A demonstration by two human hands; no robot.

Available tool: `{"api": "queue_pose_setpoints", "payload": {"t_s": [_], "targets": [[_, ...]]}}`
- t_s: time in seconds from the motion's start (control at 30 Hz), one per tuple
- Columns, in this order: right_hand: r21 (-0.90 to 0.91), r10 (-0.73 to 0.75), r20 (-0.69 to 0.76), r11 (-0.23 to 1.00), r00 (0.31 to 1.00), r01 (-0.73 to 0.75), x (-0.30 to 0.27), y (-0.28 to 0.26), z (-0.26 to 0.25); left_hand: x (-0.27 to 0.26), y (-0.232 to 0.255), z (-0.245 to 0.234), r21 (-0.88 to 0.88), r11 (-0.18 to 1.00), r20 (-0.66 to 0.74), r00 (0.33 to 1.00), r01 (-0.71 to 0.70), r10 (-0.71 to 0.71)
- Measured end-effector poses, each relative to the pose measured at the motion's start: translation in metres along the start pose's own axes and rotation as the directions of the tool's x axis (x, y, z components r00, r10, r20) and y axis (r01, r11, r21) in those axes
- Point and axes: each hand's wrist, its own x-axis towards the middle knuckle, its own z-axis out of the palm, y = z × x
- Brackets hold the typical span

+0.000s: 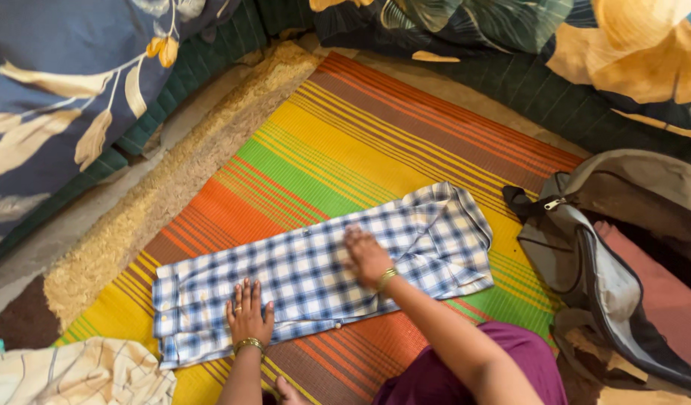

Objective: The person folds a plaid shirt by smoothing it on a mat, folding the sleeves and sides inward, and then folding it into a compact rectangle.

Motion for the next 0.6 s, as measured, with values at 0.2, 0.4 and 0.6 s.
{"api": "queue_pose_setpoints", "payload": {"t_s": [0.2,0.4,0.6], "targets": [[-0.206,0.341,0.163,0.93,0.926,-0.306,0.023,0.004,-0.018,0.002,0.001,-0.004,0.011,1.0,0.016,1.0,-0.008,0.007],[-0.115,0.687,-0.137,0.705,0.714,-0.7,0.04,0.122,-0.027,0.003,0.002,-0.007,0.025,1.0,0.049,0.999,-0.008,0.007],[-0.03,0.73,-0.195,0.663,0.655,-0.748,0.016,0.16,-0.041,0.004,0.002,-0.007,0.014,1.0,0.049,0.999,-0.015,0.015]]}}
